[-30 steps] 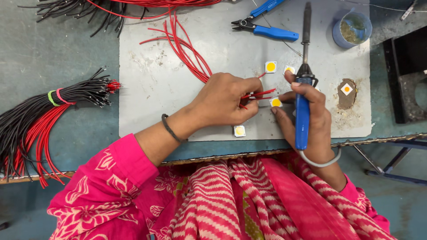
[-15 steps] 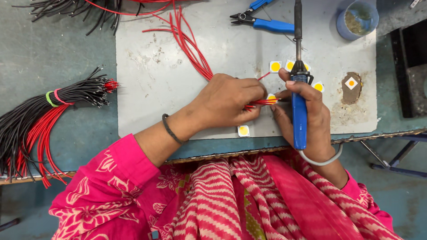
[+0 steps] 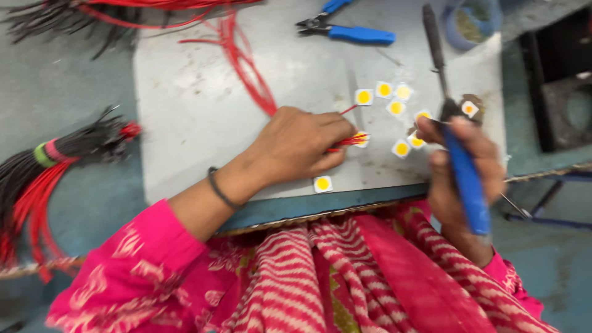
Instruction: The person separates red wires from a bundle and trims the wire ends with pliers, then dips the wire ends into a small container of paste. The person then solders the red wires onto yellow LED chips laid out on the workbench, working on one LED chip at a time.
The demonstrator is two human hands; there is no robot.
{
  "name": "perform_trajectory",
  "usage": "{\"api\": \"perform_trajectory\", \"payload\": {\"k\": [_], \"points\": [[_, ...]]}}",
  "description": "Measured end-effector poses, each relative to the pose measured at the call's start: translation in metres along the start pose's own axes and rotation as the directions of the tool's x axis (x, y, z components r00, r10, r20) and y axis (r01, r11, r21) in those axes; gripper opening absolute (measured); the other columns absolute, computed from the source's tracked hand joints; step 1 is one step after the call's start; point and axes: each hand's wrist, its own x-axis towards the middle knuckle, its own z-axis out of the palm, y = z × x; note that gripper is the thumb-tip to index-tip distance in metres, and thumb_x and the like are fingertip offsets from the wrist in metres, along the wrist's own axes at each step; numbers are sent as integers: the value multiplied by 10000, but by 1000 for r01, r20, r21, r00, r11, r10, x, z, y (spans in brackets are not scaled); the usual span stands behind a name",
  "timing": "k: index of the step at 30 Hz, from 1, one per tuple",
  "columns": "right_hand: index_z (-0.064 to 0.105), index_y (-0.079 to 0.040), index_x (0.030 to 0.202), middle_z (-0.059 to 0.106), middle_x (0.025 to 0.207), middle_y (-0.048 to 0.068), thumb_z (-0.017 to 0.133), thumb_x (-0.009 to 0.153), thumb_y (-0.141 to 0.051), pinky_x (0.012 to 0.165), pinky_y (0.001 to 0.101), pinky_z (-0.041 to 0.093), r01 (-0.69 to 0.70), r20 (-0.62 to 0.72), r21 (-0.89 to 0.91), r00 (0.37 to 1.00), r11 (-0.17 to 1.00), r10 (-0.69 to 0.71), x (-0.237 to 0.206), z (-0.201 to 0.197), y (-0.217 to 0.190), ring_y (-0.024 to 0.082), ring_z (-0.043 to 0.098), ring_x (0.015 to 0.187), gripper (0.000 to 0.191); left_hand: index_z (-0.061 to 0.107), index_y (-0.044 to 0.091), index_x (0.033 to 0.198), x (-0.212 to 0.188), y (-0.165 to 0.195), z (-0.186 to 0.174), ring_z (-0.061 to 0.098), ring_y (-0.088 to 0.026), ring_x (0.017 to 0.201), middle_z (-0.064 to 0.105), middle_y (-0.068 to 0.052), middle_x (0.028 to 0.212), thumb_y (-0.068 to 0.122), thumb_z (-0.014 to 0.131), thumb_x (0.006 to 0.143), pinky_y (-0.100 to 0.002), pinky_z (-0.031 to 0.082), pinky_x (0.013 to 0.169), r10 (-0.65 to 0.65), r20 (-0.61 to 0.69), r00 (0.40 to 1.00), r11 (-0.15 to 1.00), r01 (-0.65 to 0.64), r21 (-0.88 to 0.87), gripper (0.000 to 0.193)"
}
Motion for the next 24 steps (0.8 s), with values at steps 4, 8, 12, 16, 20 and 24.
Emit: {"api": "perform_trajectory", "payload": {"k": [4,8,12,16,20,24], "points": [[501,-1,1368,612,1187,159,704,1053,-328,645,285,553,79,-362,-17,929,997,-80,-12,-64,13,218,660,793,497,688,104,1055,-3,4,-3,685,-272,696,721,-33,943,227,695,873,-413,499,548,6,28,1000,1000,-6,5,220],[539,30,1128,586,974,133,723,1034,-208,601,266,484,60,-558,71,830,996,-10,-20,-121,12,178,554,679,316,704,113,1064,-6,7,-6,684,-256,661,733,-27,921,240,699,850,-400,503,537,-11,38,999,1000,10,11,248],[463,-87,1099,578,928,112,678,935,-147,543,256,479,-44,-586,124,803,991,109,-27,-141,20,162,560,655,277,720,109,1058,-5,9,-7,674,-250,613,744,-22,906,235,715,817,-392,498,511,-27,38,999,999,26,33,272],[463,-30,1130,546,908,133,692,981,-61,688,328,523,24,-613,182,784,983,94,-31,-153,34,219,552,731,275,729,107,1040,-5,10,-7,671,-245,600,751,-19,911,223,724,816,-384,497,506,-25,28,999,999,24,23,253],[485,10,1010,525,821,124,678,992,-71,602,269,430,6,-591,118,804,993,65,-35,-169,43,176,480,634,210,734,105,1041,-5,10,-7,673,-243,596,753,-23,902,223,730,813,-385,495,500,-24,29,999,1000,24,21,256],[470,3,1100,535,875,147,654,1008,-35,673,299,462,-9,-579,121,812,993,78,-41,-173,48,207,511,709,209,735,103,1053,-6,10,-7,677,-236,601,752,-22,896,213,724,817,-378,495,499,-22,25,999,1000,22,9,261]]}}
